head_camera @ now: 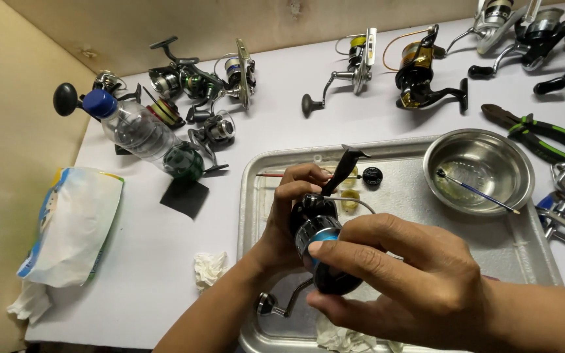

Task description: Reassembling and cleaning a fishing reel on a workbench, including fitting the spool and wiping the exterior.

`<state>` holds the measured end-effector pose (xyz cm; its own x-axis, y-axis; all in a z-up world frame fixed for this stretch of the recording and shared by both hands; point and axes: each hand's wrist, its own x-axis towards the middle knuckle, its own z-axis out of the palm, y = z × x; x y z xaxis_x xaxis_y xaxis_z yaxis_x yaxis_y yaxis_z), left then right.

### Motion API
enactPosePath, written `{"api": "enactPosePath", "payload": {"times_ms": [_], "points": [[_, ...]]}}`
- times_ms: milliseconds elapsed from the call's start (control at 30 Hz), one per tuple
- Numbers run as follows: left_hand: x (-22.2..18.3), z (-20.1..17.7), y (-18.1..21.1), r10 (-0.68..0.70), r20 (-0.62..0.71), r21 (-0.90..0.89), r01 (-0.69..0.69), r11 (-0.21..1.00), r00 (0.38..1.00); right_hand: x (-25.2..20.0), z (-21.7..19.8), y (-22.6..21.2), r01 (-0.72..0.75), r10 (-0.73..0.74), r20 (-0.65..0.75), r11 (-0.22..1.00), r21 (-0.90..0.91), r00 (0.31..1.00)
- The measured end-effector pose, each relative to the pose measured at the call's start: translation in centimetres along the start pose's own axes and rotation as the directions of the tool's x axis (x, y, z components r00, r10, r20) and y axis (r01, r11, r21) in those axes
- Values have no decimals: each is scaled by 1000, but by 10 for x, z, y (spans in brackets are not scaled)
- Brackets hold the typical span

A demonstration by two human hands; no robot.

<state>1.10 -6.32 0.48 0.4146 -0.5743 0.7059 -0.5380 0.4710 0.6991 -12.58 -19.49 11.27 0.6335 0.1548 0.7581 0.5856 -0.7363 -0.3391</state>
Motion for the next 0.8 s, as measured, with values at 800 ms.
{"api": "enactPosePath", "payload": {"times_ms": [800], "points": [[-4, 2, -11, -37, -23, -79, 35, 996, 999, -8, 0, 3, -116, 103, 91, 981, 153, 990]]}}
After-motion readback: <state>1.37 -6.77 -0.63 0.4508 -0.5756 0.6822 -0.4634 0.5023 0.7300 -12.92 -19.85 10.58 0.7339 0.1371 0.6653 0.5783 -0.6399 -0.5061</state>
